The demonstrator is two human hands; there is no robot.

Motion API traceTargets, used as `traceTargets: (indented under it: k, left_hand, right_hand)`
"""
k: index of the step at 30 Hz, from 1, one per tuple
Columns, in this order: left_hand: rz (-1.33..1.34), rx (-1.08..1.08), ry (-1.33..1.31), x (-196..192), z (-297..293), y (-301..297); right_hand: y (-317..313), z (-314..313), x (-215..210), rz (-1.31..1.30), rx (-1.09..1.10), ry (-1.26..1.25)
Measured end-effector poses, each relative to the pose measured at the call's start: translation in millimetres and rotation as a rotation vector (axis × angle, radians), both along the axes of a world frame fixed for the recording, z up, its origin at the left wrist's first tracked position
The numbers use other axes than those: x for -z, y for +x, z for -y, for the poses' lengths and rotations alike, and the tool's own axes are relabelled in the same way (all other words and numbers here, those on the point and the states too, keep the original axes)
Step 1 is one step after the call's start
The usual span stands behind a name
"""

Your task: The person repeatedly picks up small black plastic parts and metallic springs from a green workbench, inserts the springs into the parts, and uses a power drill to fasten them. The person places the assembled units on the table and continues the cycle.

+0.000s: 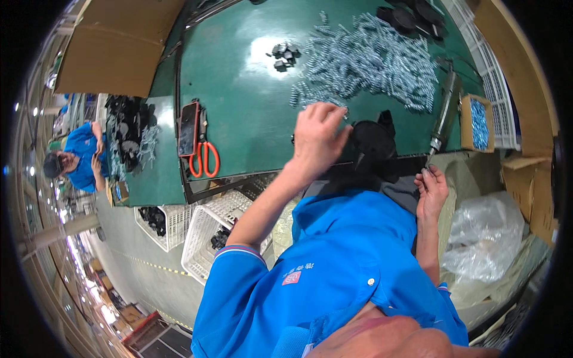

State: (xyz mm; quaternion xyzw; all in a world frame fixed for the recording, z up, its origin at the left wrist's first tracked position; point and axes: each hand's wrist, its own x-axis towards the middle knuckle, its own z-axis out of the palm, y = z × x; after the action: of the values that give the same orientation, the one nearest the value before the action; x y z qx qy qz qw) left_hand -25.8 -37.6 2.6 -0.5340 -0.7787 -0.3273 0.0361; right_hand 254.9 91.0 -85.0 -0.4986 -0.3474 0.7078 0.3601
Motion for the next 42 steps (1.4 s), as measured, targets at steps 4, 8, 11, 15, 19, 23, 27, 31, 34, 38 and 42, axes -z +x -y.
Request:
traceTargets:
  k: [4, 8, 11, 15, 19, 23, 27, 31, 34, 38, 42]
  left_hand:
    - [-0.009, -0.283, -0.079, 31.3, 14.6, -71.7]
    - [0.091, -0.479, -0.148, 58.0, 24.0, -130.9]
    - [0.044, -0.527, -0.110, 64.0, 14.7, -160.1]
    - [-0.035, -0.510, -0.079, 51.3, -8.0, -182.8]
    - [-0.082, -0.432, -0.104, 43.9, -37.5, -202.9]
    - [-0.268, -0.234, -0.141, 46.7, -68.3, -216.7]
    - [-0.185, -0.187, -0.308, 52.5, -87.8, -231.5]
    - [-0.186, -0.109, -0.680, 31.6, -109.9, -228.9]
    - [-0.028, -0.080, -0.674, 40.6, -113.9, -240.2]
    - [-0.334, 0.063, -0.806, 32.7, -112.4, -229.6]
    - [-0.391, 0.034, -0.779, 34.0, -107.5, -229.1]
  right_hand:
    - [-12.0, -9.0, -3.4, 0.009, -0.015, 0.046]
    - [-9.6, -7.9, -4.3, 0.053, -0.103, 0.048]
    - [-9.1, -3.8, -3.8, 0.090, -0.155, 0.065]
    - [-20.5, -10.0, -8.4, 0.082, -0.083, 0.101]
    - [-20.8, -6.5, -11.5, 0.084, -0.074, 0.080]
    - [-16.6, -7.2, -11.1, 0.108, -0.072, 0.077]
    - [-18.4, -3.7, -15.6, 0.113, -0.076, 0.041]
    - [-21.8, -1.6, -19.5, 0.107, -0.031, 0.075]
    - [-17.5, -0.6, -10.9, 0.059, -0.021, 0.069]
    - [-17.6, 1.8, -10.0, 0.044, -0.012, 0.056]
    - [-21.6, 2.4, -14.2, 0.009, -0.019, 0.078]
